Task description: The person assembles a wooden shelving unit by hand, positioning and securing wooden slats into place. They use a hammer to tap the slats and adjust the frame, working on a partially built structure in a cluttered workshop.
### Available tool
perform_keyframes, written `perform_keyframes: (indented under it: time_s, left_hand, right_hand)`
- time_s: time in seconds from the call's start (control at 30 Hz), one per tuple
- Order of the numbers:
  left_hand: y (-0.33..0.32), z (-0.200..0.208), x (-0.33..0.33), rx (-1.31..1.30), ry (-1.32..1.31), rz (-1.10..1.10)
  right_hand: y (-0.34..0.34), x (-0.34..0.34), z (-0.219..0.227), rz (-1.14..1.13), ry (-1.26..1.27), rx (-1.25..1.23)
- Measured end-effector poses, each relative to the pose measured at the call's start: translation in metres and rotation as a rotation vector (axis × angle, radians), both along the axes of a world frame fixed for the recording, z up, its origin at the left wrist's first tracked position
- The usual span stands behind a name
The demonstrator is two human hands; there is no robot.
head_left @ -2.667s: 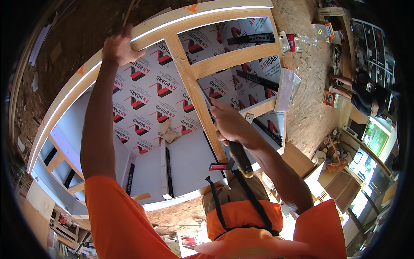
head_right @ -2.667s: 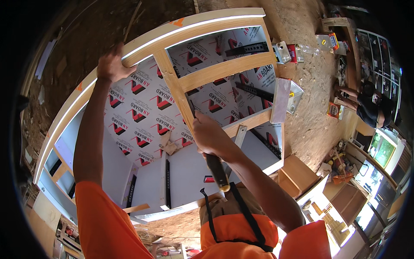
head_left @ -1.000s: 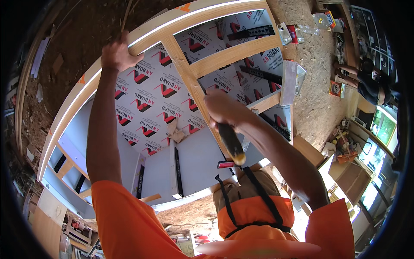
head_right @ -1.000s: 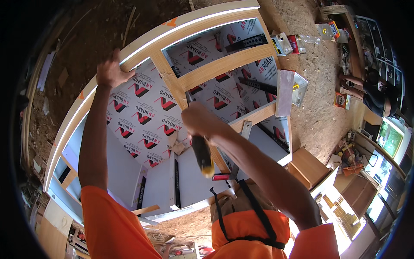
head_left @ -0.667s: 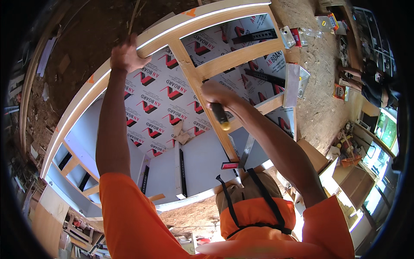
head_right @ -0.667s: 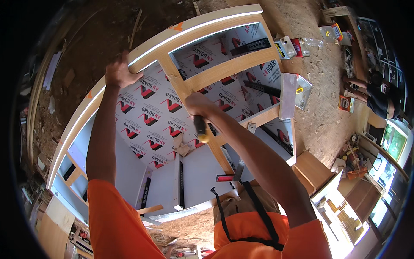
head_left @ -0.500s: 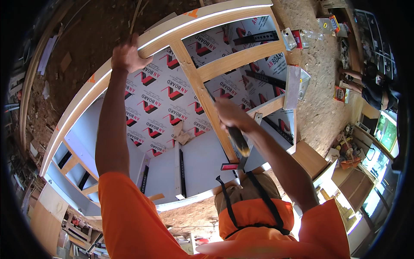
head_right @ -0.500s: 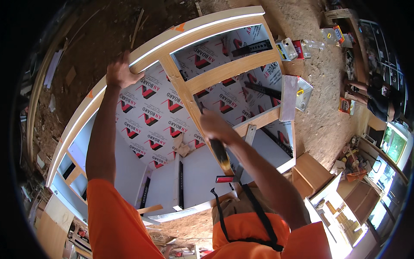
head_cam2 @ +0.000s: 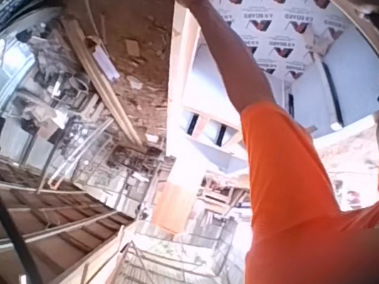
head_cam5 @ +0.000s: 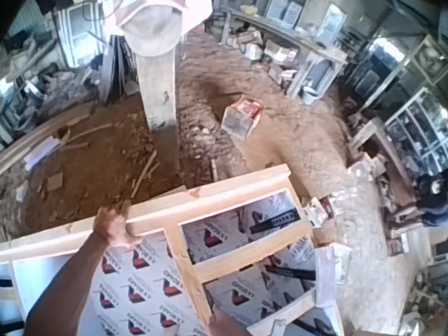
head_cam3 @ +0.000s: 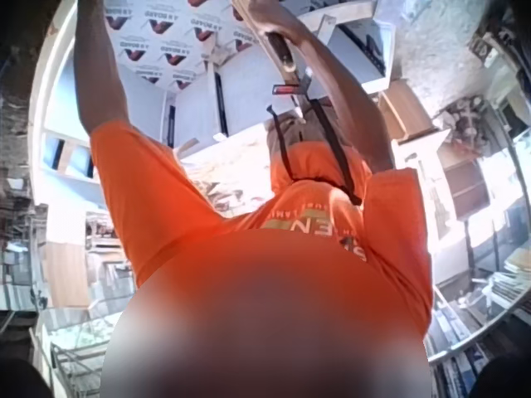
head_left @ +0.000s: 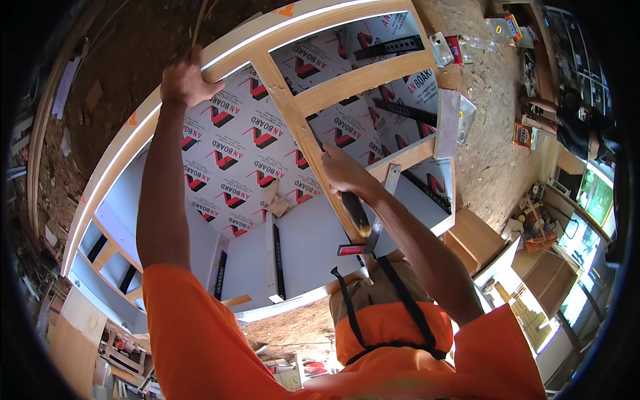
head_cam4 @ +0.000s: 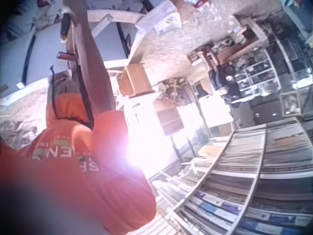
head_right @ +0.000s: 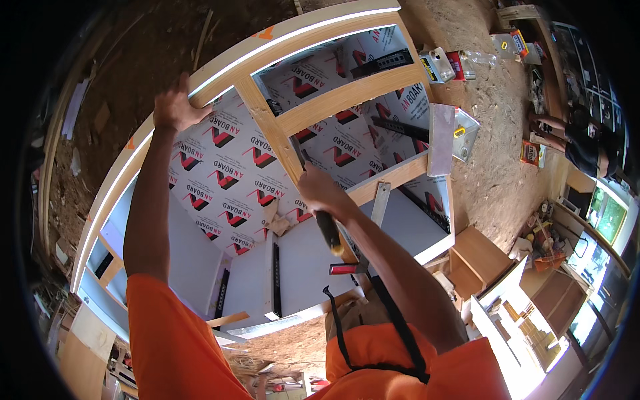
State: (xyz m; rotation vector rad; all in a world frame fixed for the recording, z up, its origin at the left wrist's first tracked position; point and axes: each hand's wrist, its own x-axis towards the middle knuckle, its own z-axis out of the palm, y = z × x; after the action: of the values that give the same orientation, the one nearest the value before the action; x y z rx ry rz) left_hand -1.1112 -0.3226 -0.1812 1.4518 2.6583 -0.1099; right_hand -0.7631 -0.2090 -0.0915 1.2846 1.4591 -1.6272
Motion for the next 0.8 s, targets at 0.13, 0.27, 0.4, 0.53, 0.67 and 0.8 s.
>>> perform_keyframes:
  time_s: [0.13, 0.27, 0.4, 0.53, 0.67, 0.8]
  left_hand:
    - [0.002, 0.007, 0.002, 0.024, -0.02, -0.001]
    - [0.003, 0.005, 0.003, -0.056, -0.029, 0.051]
    - [0.002, -0.002, 0.002, -0.028, -0.02, 0.049]
    - [0.002, -0.005, 0.002, -0.04, 0.026, 0.02]
    - [0.002, -0.005, 0.001, -0.015, 0.062, -0.009]
    - [-0.001, -0.007, 0.0, 0.001, 0.087, -0.016]
  right_hand:
    - [0.014, 0.012, 0.012, -0.047, 0.037, -0.065]
    - [-0.006, 0.048, 0.048, -0.091, -0.026, 0.051]
    - [-0.03, 0.05, 0.036, 0.031, 0.161, 0.246]
    - [-0.021, 0.042, -0.01, 0.045, -0.023, 0.127]
    - [-0.021, 0.059, -0.009, -0.018, 0.002, 0.144]
    - [-0.024, 0.088, 0.041, -0.007, 0.054, 0.284]
